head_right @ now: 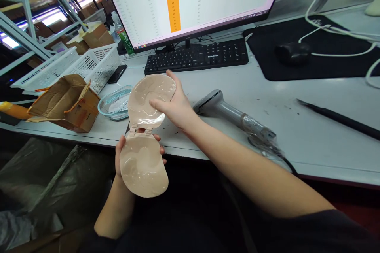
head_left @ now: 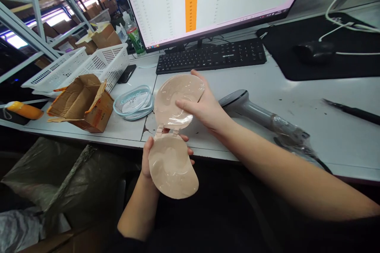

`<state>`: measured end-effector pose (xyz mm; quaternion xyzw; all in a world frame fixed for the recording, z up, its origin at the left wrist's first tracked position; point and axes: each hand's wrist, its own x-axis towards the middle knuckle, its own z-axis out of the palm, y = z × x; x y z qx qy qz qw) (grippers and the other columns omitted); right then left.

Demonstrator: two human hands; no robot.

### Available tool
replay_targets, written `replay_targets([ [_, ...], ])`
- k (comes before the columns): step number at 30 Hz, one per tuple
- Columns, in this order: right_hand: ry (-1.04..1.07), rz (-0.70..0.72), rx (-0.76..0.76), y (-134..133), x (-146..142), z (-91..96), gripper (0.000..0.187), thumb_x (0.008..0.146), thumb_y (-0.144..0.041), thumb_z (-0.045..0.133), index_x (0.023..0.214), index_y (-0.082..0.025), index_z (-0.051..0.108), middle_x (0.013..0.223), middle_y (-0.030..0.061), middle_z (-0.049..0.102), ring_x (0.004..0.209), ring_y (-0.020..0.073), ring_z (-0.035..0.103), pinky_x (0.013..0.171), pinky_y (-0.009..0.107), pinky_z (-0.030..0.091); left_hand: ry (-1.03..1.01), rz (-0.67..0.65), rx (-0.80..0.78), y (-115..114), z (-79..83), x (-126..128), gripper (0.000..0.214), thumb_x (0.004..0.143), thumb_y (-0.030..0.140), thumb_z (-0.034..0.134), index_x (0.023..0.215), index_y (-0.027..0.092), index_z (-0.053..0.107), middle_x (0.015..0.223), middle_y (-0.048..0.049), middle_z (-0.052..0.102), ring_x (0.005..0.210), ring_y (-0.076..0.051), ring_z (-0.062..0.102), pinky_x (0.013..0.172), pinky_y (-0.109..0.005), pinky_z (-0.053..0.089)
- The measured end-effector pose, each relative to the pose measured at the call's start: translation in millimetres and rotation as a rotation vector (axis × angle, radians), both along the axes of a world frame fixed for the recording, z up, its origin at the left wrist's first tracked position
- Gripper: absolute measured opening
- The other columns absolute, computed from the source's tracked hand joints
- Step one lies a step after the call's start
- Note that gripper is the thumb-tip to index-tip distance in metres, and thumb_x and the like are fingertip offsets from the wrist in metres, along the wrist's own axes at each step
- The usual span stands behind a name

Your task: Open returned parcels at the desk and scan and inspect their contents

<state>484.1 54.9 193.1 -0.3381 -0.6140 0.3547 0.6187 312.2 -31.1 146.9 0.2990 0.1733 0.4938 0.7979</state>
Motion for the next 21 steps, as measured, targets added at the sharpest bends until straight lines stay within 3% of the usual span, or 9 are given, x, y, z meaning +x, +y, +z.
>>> replay_targets([
  [2,-0.108,-0.221,0.163,1.5,5.5,1.4,0.079,0.081,-0.044,0.074,0.151,-0.028,0.040,0.149,0.0120,0.049,0.134,0.0323,0.050,0.108,0.053,0.044,0.034,0.006,-0.029,0.5,0.8,-2.4,0.048,0.086,0.062,0.059,0.116,0.024,0.060,0.112,-0.0111,0.068,0.089,-0.030,0.069,0.074,-0.045,0.060],
  [4,-0.246,-0.346,0.325,0.1,10.4,4.9,0.068,0.085,-0.044,0.072,0.147,-0.030,0.047,0.151,0.0101,0.048,0.141,0.0342,0.041,0.112,0.055,0.038,0.062,0.008,-0.051,0.8,1.7,-6.4,0.048,0.085,0.062,0.062,0.114,0.023,0.061,0.111,-0.0108,0.068,0.090,-0.029,0.069,0.075,-0.045,0.059],
  [6,-0.430,-0.286,0.467,-3.2,12.2,7.5,0.040,0.091,-0.042,0.068,0.129,-0.029,0.064,0.138,0.0082,0.060,0.138,0.0330,0.045,0.110,0.052,0.040,0.085,0.008,-0.063,1.0,1.3,-11.8,0.049,0.084,0.061,0.064,0.114,0.022,0.062,0.112,-0.0105,0.068,0.090,-0.029,0.069,0.075,-0.044,0.059],
  [8,-0.639,-0.104,0.542,-6.8,9.9,7.1,0.019,0.095,-0.037,0.063,0.106,-0.025,0.073,0.117,0.0072,0.070,0.123,0.0290,0.057,0.101,0.045,0.047,0.121,0.016,-0.060,1.1,-0.6,-17.8,0.052,0.085,0.061,0.063,0.116,0.020,0.063,0.114,-0.0118,0.069,0.092,-0.030,0.069,0.076,-0.044,0.059],
  [10,-0.819,0.037,0.529,-9.7,5.3,3.7,0.019,0.097,-0.033,0.061,0.095,-0.021,0.075,0.105,0.0066,0.073,0.105,0.0244,0.065,0.088,0.038,0.051,0.179,0.003,-0.056,1.1,-3.6,-23.3,0.057,0.086,0.064,0.059,0.117,0.016,0.065,0.112,-0.0141,0.070,0.093,-0.032,0.070,0.079,-0.044,0.059],
  [12,-0.940,0.071,0.482,-11.9,0.9,-0.3,0.018,0.096,-0.032,0.062,0.094,-0.020,0.076,0.102,0.0065,0.074,0.095,0.0219,0.066,0.078,0.034,0.049,0.233,-0.027,-0.049,1.1,-6.7,-27.5,0.063,0.085,0.067,0.058,0.116,0.012,0.068,0.104,-0.0150,0.073,0.090,-0.031,0.071,0.079,-0.041,0.059],
  [16,-1.036,0.009,0.494,-16.4,-3.5,-4.5,0.018,0.095,-0.031,0.062,0.093,-0.019,0.076,0.100,0.0074,0.074,0.091,0.0218,0.065,0.072,0.033,0.045,0.283,-0.025,-0.051,0.3,-11.5,-29.8,0.063,0.086,0.066,0.058,0.114,0.011,0.070,0.096,-0.0146,0.075,0.082,-0.026,0.072,0.074,-0.033,0.058],
  [21,-1.071,-0.058,0.503,-24.1,-7.6,-6.3,0.027,0.097,-0.025,0.053,0.081,-0.018,0.073,0.082,0.0087,0.071,0.074,0.0204,0.061,0.064,0.034,0.040,0.275,0.040,-0.054,-1.6,-15.5,-27.2,0.058,0.089,0.062,0.056,0.125,0.017,0.064,0.097,-0.0121,0.076,0.090,-0.032,0.074,0.082,-0.042,0.059],
])
